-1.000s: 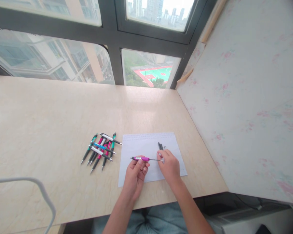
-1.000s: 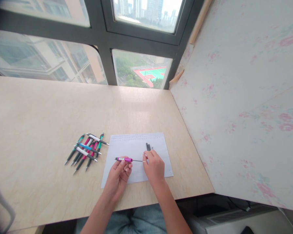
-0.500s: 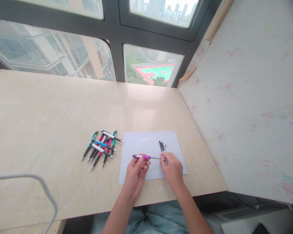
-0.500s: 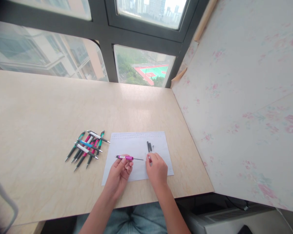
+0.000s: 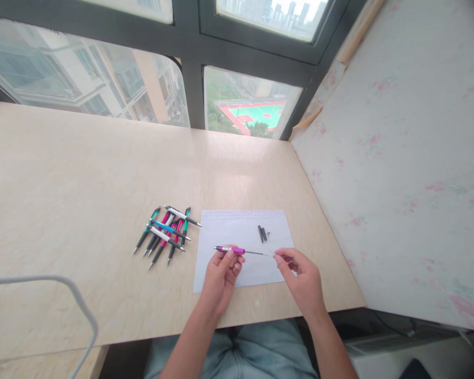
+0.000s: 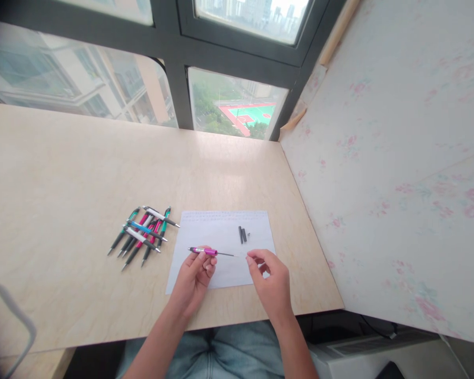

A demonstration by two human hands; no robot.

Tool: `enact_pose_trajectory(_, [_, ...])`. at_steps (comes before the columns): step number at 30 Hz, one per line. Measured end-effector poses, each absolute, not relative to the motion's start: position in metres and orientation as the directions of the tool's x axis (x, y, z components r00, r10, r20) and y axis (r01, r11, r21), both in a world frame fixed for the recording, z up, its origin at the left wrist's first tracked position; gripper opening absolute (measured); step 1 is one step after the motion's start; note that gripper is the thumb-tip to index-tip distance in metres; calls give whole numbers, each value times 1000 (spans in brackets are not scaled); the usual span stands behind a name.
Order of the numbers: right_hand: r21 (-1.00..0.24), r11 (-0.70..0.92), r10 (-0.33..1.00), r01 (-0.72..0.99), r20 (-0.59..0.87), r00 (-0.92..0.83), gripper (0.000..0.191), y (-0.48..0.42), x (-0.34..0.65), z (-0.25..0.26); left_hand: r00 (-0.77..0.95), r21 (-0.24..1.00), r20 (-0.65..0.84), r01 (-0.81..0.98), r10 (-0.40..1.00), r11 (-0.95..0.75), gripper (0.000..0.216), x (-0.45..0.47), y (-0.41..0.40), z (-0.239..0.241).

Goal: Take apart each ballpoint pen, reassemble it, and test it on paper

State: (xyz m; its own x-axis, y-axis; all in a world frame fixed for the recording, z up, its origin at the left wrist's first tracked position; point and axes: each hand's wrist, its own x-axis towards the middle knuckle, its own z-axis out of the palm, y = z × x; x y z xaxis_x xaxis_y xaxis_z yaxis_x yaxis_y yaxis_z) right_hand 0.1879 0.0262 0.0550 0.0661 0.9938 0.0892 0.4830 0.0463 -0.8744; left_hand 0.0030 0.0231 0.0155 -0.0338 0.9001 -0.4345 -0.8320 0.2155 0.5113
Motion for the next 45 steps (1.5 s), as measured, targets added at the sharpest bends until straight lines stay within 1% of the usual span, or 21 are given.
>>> enact_pose_trajectory(5, [-826,157,982,542,188,1,13,25,188,67,-37,513,-427,-833,903,208,22,3,23,13])
enact_pose_trajectory(17, [-752,277,956,598,278,-93,10,24,186,72,-45,544,-426,-811,904,216,23,5,23,16])
enact_pose_trajectory(20, [-753,278,957,597,271,-103,10,25,185,72,-43,550,-421,-807,906,216,22,5,23,18])
enact_pose_trajectory(27, [-800,219,974,558,209,-83,12,30,179,76,-41,550,-419,-806,907,218,22,4,22,18])
enact_pose_trajectory(33, [-777,239,971,582,182,-156,15,31,170,77,-28,562,-416,-793,909,233,23,4,21,20])
enact_pose_trajectory(41, [-781,232,973,579,184,-142,13,33,160,76,-14,557,-404,-797,915,234,23,4,21,19])
enact_pose_trajectory(45, [-800,233,972,553,167,-168,14,31,162,76,-18,539,-412,-811,911,228,23,3,21,17])
